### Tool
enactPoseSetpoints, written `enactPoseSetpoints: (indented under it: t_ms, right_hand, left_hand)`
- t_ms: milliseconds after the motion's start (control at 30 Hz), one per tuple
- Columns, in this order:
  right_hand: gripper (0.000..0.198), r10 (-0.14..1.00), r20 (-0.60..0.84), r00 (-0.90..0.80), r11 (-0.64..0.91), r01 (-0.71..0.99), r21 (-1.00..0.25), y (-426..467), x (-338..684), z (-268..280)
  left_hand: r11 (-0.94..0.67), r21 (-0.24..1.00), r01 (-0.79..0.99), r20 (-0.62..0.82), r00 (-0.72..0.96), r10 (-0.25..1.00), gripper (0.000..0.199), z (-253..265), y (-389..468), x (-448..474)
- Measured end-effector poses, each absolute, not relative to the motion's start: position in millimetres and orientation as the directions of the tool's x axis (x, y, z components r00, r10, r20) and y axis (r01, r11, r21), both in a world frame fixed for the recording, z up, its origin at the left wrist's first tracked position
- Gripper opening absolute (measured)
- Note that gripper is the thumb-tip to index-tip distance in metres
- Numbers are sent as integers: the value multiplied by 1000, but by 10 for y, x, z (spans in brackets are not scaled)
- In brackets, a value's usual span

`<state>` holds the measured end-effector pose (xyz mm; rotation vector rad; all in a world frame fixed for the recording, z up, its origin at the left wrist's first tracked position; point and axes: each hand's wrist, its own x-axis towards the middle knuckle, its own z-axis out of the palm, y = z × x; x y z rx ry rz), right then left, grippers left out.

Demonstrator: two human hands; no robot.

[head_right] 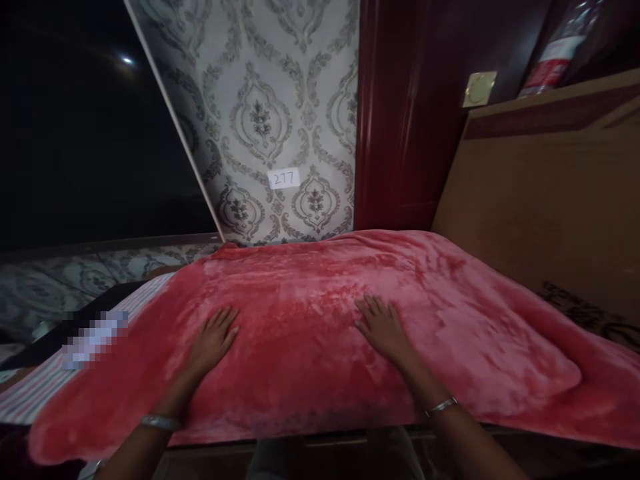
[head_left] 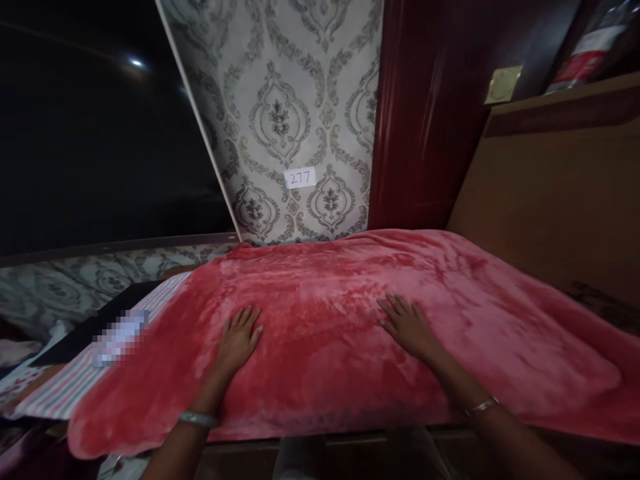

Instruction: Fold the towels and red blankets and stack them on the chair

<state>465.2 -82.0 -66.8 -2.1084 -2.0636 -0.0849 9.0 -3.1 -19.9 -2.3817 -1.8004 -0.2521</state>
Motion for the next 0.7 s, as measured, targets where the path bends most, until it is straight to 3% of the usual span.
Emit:
enactPoseSetpoints:
  t_ms: [133, 333, 467, 567, 700]
  right_hand:
    - [59, 995, 97, 38, -28, 994, -103, -760, 4867, -467]
    - [58, 877, 65, 476, -467, 877, -113, -1008, 5996, -274]
    - [57, 757, 98, 646, -630, 761, -157, -1162, 6370, -211]
    - [59, 798, 126, 589, -562, 804, -194, -961, 6158, -139]
    - [60, 958, 70, 278, -257, 940, -225, -502, 5568, -86]
  left_hand:
    - [-298, -42, 954, 259, 299, 918, 57, -239, 86, 5]
    - [-293, -58, 954, 261, 298, 918, 65, -349, 243, -85]
    - [-282, -58, 958, 242, 287, 927, 67, -300, 312, -104]
    - [-271, -25, 962, 199, 271, 942, 64, -149, 448, 105]
    - [-354, 59, 933, 255, 329, 909, 61, 43, 687, 821]
